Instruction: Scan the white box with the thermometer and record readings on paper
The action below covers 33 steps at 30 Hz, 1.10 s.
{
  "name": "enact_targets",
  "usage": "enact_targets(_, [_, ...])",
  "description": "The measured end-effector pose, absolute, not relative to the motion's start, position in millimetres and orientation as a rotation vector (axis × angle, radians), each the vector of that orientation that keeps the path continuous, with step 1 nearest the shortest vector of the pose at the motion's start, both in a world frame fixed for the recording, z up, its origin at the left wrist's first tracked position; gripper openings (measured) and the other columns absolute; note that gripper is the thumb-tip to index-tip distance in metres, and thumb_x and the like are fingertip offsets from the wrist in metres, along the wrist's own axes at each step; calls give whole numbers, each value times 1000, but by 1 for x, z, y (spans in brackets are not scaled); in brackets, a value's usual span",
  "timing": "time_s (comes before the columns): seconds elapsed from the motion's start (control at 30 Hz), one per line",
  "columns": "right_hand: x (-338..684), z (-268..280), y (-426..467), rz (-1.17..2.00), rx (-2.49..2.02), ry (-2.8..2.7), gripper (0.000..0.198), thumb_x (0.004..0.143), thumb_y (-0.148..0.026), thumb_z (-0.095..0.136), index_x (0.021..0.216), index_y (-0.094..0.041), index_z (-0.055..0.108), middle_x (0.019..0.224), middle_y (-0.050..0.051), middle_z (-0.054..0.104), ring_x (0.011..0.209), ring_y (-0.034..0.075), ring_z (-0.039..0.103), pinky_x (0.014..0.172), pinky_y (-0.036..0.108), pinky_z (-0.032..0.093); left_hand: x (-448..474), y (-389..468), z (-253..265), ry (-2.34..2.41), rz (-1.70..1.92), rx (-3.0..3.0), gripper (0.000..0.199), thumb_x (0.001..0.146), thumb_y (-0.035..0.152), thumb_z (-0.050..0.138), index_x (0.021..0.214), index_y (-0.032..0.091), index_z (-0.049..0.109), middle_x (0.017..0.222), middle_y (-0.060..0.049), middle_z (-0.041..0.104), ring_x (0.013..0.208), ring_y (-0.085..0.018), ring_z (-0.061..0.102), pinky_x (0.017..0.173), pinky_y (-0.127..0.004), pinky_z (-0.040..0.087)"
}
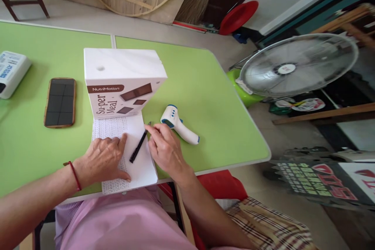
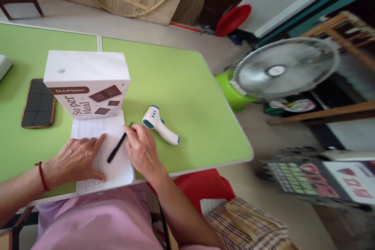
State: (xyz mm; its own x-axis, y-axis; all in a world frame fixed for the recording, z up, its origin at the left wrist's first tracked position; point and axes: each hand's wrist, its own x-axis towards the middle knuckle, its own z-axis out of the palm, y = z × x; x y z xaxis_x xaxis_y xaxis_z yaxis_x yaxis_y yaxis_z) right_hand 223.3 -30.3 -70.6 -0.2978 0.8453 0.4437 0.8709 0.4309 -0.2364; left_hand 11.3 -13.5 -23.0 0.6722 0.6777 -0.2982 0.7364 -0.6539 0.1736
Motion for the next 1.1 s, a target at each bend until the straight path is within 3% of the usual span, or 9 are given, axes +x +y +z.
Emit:
enact_targets(0.1, [216, -64, -43, 46, -1396, -2249, 31, 89, -18, 54, 119, -17, 63, 118, 16, 57, 103, 29, 57, 88, 48, 51, -1, -3, -30, 1090, 214, 2671, 59, 77, 63, 69, 105, 12, 57, 71, -5, 66, 55, -22, 62, 46, -32, 41])
enact_targets(0.2, [212, -65, -53, 178, -1424, -2305, 34, 88, -28, 62, 120, -20, 61, 128, 16, 54, 114, 33, 54, 95, 54, 47, -16, 14, -32, 1017, 1342, 2506, 21, 89, 38, 61, 93, 21, 51, 73, 0, 58, 59, -14, 56, 51, -30, 43])
enact_targets(0.23, [212, -67, -55, 209, -1436, -2306, 35, 88, -28, 62, 122, -21, 59, 130, 16, 54, 117, 33, 53, 96, 55, 46, -20, 20, -31, 1063, 1649, 2367, 24, 86, 38, 66, 93, 22, 50, 75, 0, 55, 64, -15, 55, 54, -32, 44])
enact_targets(0.3, [213, -71, -57, 247, -1446, -2308, 36, 89, -30, 61, 124, -21, 58, 131, 16, 53, 121, 34, 50, 99, 56, 44, -26, 34, -32, 1270, 1823, 2059, 49, 76, 47, 78, 106, 22, 50, 102, -5, 56, 90, -22, 59, 74, -42, 52])
enact_targets(0.37, [215, -74, -57, 255, -1441, -2322, 36, 91, -31, 59, 124, -19, 57, 132, 18, 52, 123, 34, 48, 101, 56, 43, -30, 46, -36, 1332, 1618, 1909, 72, 74, 58, 77, 128, 25, 42, 130, -9, 48, 120, -30, 52, 94, -51, 50])
enact_targets(0.47, [217, -76, -57, 235, -1426, -2343, 35, 94, -32, 56, 125, -16, 57, 133, 19, 51, 123, 34, 46, 102, 57, 42, -32, 59, -47, 1189, 1324, 1869, 81, 75, 62, 75, 137, 26, 37, 140, -12, 47, 134, -35, 45, 107, -57, 44])
enact_targets(0.7, [216, -81, -57, 205, -1382, -2317, 35, 95, -33, 55, 126, -16, 56, 133, 17, 51, 122, 33, 45, 103, 56, 42, -37, 68, -60, 1240, 1151, 1831, 60, 74, 52, 79, 120, 23, 55, 126, -11, 58, 118, -34, 57, 100, -55, 50])
enact_targets(0.97, [215, -86, -55, 160, -1356, -2307, 35, 95, -35, 54, 124, -16, 59, 131, 18, 53, 121, 32, 45, 105, 57, 40, -31, 52, -45, 1391, 1173, 1714, 67, 69, 57, 80, 118, 18, 55, 120, -14, 63, 108, -34, 63, 90, -53, 55])
enact_targets(1.1, [214, -88, -55, 145, -1383, -2303, 37, 93, -36, 58, 125, -18, 61, 127, 16, 56, 120, 33, 47, 106, 59, 38, -30, 40, -29, 1220, 1017, 1594, 64, 70, 55, 80, 116, 18, 56, 112, -12, 69, 102, -32, 66, 84, -48, 57])
